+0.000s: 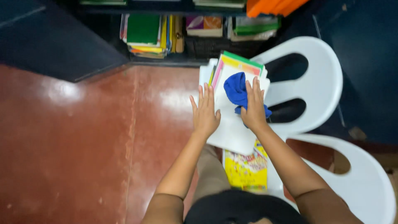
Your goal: Cleaning and wiping dust from folders and instructional documents in a library storage area.
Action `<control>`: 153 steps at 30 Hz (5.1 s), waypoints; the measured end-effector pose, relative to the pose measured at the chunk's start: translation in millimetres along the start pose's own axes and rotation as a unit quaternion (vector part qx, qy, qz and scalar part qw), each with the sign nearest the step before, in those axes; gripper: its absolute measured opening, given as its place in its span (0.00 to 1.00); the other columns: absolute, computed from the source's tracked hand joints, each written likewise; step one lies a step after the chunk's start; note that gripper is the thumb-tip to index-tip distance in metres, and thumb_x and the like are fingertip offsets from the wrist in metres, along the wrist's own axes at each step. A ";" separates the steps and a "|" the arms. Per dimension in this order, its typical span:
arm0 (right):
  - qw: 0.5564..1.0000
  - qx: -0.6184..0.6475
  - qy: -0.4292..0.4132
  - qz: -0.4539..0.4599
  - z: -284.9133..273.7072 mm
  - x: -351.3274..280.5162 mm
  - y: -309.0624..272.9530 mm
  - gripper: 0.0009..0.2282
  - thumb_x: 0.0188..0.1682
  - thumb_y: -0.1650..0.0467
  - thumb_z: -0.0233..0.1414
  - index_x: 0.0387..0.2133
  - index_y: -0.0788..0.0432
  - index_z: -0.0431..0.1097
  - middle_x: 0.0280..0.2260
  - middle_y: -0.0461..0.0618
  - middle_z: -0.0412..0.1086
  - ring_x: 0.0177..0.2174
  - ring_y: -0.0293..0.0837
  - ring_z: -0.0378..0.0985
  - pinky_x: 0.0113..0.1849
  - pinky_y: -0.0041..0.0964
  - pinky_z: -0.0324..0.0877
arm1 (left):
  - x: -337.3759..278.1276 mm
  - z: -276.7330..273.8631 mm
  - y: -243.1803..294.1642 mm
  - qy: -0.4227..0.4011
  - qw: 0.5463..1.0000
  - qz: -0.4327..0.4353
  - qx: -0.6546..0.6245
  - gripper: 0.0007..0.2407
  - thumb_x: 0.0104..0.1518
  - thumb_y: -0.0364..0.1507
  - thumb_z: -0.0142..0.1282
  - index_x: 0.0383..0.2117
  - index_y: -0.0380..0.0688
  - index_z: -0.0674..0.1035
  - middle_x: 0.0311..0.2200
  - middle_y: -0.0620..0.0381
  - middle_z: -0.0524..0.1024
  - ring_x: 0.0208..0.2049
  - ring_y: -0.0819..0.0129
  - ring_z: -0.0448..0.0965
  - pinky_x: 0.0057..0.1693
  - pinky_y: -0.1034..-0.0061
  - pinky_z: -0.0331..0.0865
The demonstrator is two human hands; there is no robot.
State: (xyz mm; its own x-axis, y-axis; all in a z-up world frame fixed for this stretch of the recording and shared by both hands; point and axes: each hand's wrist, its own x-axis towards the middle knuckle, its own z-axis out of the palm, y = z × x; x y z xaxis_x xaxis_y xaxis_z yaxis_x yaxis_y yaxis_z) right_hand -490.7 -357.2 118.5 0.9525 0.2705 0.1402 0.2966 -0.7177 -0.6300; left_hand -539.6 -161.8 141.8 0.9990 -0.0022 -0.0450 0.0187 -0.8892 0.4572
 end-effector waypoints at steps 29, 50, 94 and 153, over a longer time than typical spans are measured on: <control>0.998 0.023 0.017 -0.059 -113.1 -196.9 -80.1 0.43 0.38 0.86 0.50 0.73 0.56 0.47 0.72 0.64 0.31 0.70 0.64 0.33 0.65 0.68 0.33 | -241.8 -59.4 94.1 0.051 0.992 0.047 0.101 0.40 0.55 0.24 0.62 0.73 0.40 0.49 0.75 0.47 0.38 0.76 0.53 0.31 0.70 0.33 0.22; 0.999 -0.003 0.048 -0.006 -90.1 -145.0 -122.8 0.42 0.40 0.87 0.50 0.73 0.58 0.47 0.72 0.65 0.26 0.70 0.68 0.31 0.65 0.70 0.34 | -196.2 -128.0 46.1 -0.024 0.997 0.024 0.070 0.41 0.57 0.29 0.62 0.74 0.44 0.46 0.73 0.37 0.29 0.72 0.31 0.23 0.63 0.19 0.24; 0.989 0.002 0.120 -0.088 109.1 -80.3 98.2 0.35 0.33 0.80 0.59 0.62 0.69 0.63 0.51 0.76 0.66 0.54 0.76 0.65 0.57 0.68 0.54 | -101.3 140.3 -104.2 0.041 0.979 -0.131 -0.150 0.24 0.49 0.29 0.63 0.55 0.42 0.76 0.59 0.44 0.70 0.59 0.48 0.70 0.65 0.57 0.61; 0.992 -0.106 0.034 -0.054 166.5 -60.6 136.5 0.25 0.42 0.69 0.58 0.57 0.47 0.72 0.53 0.57 0.72 0.57 0.57 0.70 0.60 0.54 0.58 | -61.1 193.3 -114.6 -0.154 0.913 -0.322 -0.200 0.25 0.54 0.39 0.63 0.50 0.33 0.69 0.45 0.36 0.77 0.51 0.39 0.78 0.54 0.53 0.74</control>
State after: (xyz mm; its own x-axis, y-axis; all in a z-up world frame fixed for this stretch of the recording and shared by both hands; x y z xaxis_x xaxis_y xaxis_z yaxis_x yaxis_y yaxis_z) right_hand -519.6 -364.7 -103.2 0.9145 0.3147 0.2544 0.3988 -0.8071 -0.4353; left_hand -610.8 -148.2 -79.5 0.7179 0.2779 -0.6382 0.6723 -0.5146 0.5322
